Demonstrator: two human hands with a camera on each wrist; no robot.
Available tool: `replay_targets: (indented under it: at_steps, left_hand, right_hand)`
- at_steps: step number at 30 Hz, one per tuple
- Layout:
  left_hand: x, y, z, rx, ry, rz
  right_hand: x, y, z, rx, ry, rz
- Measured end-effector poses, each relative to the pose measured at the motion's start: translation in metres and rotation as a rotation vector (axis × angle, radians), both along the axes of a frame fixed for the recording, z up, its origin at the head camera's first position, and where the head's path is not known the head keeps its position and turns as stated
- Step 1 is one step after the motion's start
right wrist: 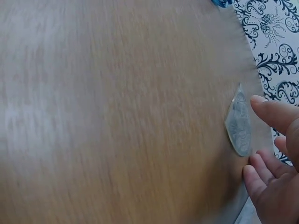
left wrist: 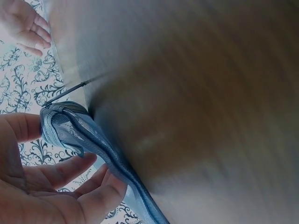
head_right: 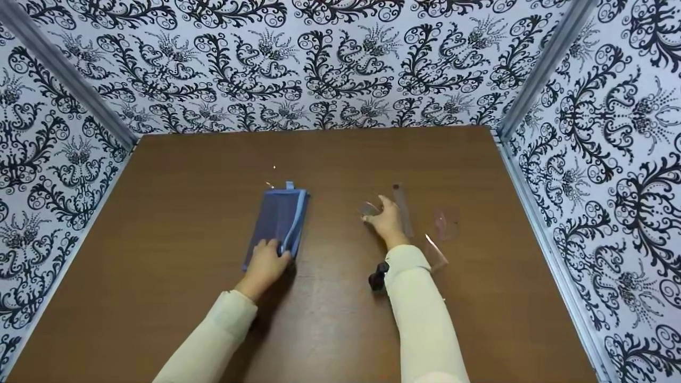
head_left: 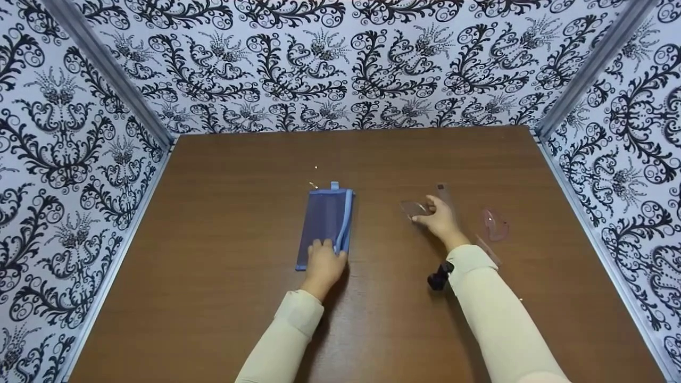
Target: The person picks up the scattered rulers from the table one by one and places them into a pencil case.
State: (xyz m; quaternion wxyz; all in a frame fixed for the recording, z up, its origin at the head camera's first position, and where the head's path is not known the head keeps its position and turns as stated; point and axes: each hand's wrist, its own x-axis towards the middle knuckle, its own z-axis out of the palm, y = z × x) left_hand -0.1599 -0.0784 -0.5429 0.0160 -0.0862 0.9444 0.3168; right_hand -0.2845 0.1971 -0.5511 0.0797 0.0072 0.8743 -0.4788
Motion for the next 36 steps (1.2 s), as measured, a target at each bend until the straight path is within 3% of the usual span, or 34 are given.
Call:
replay_targets:
  at_steps: [9, 19, 27, 36]
  left_hand:
    - [0.0001, 0.0001, -0.0015, 0.011, 0.0, 0.012]
    - [-0.0004, 0.0002, -0.0016, 0.001, 0.01, 0.022]
    - [0.0003, 0.0008, -0.0022, -0.034, 0.051, 0.019]
    - [-0.0001, 0.0005, -0.0019, -0.031, 0.043, 0.018]
  right_hand:
    - [-0.0004, 0.0005, -0.0075, -0.033, -0.009, -0.043]
    - [-0.0017, -0.0028, -0.0051, 0.006, -0.027, -0.048]
    - [-0.0037, -0.0049, -0.0059, 0.067, 0.014, -0.019]
    - [-0.004, -0.0085, -0.0048, 0.079, 0.021, -0.02]
